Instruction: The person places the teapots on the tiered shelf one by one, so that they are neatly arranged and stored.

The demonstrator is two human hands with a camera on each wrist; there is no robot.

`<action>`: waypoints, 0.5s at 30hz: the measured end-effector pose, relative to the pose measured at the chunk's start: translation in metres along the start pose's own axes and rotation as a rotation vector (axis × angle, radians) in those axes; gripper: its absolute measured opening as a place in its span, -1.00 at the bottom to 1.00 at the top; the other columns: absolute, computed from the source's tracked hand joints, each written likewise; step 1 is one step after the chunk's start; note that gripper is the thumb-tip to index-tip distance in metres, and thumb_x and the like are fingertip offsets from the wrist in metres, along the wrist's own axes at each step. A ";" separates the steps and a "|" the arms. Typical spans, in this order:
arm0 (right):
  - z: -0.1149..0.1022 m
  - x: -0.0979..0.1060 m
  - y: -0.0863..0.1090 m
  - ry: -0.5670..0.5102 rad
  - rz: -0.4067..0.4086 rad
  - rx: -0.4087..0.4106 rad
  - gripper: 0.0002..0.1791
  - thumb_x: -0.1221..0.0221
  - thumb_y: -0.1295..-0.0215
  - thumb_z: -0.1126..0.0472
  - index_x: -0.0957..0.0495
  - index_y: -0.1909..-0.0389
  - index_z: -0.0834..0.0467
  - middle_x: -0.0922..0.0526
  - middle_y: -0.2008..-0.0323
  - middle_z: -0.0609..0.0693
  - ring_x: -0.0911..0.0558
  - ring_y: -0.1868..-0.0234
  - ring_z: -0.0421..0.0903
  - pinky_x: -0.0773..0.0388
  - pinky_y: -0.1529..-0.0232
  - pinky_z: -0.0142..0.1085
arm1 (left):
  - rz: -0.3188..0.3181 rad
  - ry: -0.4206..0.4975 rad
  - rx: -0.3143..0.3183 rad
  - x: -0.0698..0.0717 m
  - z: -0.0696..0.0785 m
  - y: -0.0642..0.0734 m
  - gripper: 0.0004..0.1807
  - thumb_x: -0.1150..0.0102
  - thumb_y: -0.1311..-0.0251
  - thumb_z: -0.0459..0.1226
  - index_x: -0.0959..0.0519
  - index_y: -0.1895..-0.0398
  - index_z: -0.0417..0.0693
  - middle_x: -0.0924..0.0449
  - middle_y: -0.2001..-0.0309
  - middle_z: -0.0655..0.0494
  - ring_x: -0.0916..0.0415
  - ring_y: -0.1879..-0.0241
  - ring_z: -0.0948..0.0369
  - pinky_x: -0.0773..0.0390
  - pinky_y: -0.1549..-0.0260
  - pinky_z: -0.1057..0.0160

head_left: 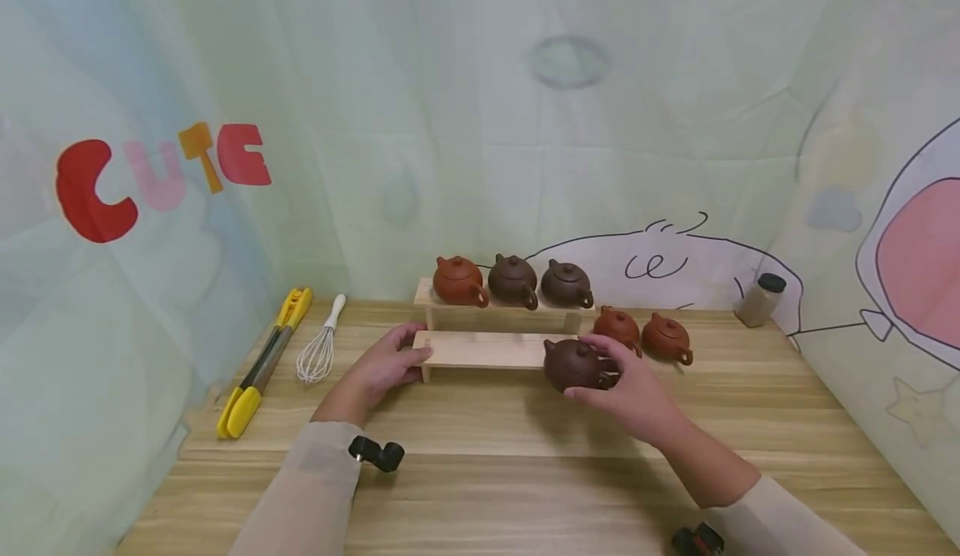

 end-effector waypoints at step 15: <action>-0.056 -0.085 -0.050 -0.112 -0.038 0.046 -0.12 -0.65 -0.05 -0.01 -0.54 -0.44 -0.08 -0.63 -0.36 0.00 -0.65 -0.31 0.06 -0.62 -0.33 0.07 | -0.011 0.004 -0.027 -0.002 0.003 0.003 -0.33 -0.10 -0.61 -0.26 -0.13 -0.65 -0.18 -0.13 -0.63 -0.26 -0.45 -0.44 -0.15 -0.51 -0.46 -0.19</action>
Point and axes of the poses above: each hand's wrist, its own y-axis away from the middle knuckle, its own x-axis out of the back of the hand, z = x × y, the point moved 5 cm from there along -y, towards the middle knuckle
